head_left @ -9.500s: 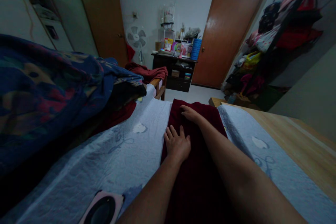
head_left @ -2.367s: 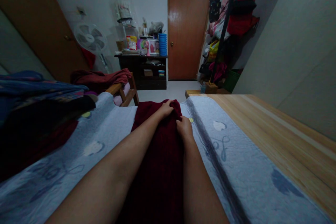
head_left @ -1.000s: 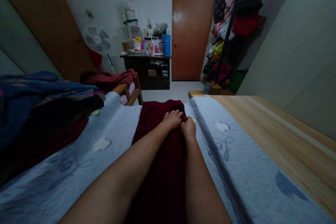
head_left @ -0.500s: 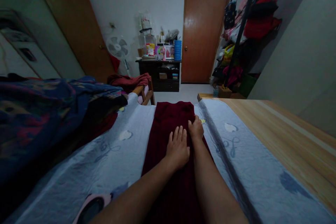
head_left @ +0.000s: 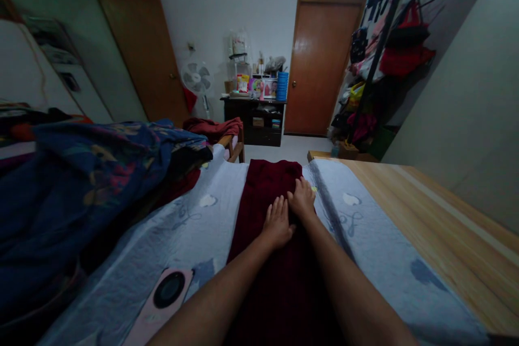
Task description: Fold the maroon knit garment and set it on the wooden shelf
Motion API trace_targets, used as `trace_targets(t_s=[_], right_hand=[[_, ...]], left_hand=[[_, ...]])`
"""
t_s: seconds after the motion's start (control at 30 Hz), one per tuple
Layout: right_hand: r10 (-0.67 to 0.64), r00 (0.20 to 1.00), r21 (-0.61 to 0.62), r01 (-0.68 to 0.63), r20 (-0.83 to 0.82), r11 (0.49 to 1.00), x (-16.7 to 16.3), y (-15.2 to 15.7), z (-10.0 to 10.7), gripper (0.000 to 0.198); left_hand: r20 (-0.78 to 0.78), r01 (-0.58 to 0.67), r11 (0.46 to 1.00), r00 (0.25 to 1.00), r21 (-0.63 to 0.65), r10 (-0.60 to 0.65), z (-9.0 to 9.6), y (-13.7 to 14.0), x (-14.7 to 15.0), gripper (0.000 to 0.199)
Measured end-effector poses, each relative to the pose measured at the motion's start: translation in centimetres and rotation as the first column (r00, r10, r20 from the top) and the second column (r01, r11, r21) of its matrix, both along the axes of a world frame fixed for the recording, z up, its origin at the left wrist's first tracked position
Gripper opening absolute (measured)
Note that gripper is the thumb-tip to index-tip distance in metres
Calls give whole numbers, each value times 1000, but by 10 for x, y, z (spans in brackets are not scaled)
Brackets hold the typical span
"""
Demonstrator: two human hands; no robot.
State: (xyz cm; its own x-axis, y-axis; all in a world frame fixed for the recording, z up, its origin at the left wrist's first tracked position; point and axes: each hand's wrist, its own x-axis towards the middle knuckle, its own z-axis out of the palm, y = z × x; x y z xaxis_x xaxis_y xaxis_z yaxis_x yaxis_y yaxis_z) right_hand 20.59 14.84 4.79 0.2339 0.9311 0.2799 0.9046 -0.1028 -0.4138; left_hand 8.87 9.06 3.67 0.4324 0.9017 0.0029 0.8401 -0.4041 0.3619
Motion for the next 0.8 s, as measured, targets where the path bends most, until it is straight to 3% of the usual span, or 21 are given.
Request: trace_targets(t_s=[0.17,0.23,0.4,0.6,0.8], right_hand=[[256,966,-144,-258,-32,955,-14,-43,-8,52],[272,961,-181,-276,-50,944,-15,-58,-12,55],[241,968,-252,-250,-66,935,-16,-90,-13,62],[269,963,-328,-264,-30,907,-18,-134,-11,64],[284,958,-267,-280,-23,922,-17,-166,-19,52]], left_hand=[[45,72,981,997,-178,-65,14,-58,-20,86],[40,117,979,993,-168,-112,17,-88,-30,82],[10,97,989,995,-115,-97,17,-144,-42,71],[49,134,986,990,-101,-129,9,-172,-47,68],[105,95,995,990,-16,-93,-6,-179,-48,63]])
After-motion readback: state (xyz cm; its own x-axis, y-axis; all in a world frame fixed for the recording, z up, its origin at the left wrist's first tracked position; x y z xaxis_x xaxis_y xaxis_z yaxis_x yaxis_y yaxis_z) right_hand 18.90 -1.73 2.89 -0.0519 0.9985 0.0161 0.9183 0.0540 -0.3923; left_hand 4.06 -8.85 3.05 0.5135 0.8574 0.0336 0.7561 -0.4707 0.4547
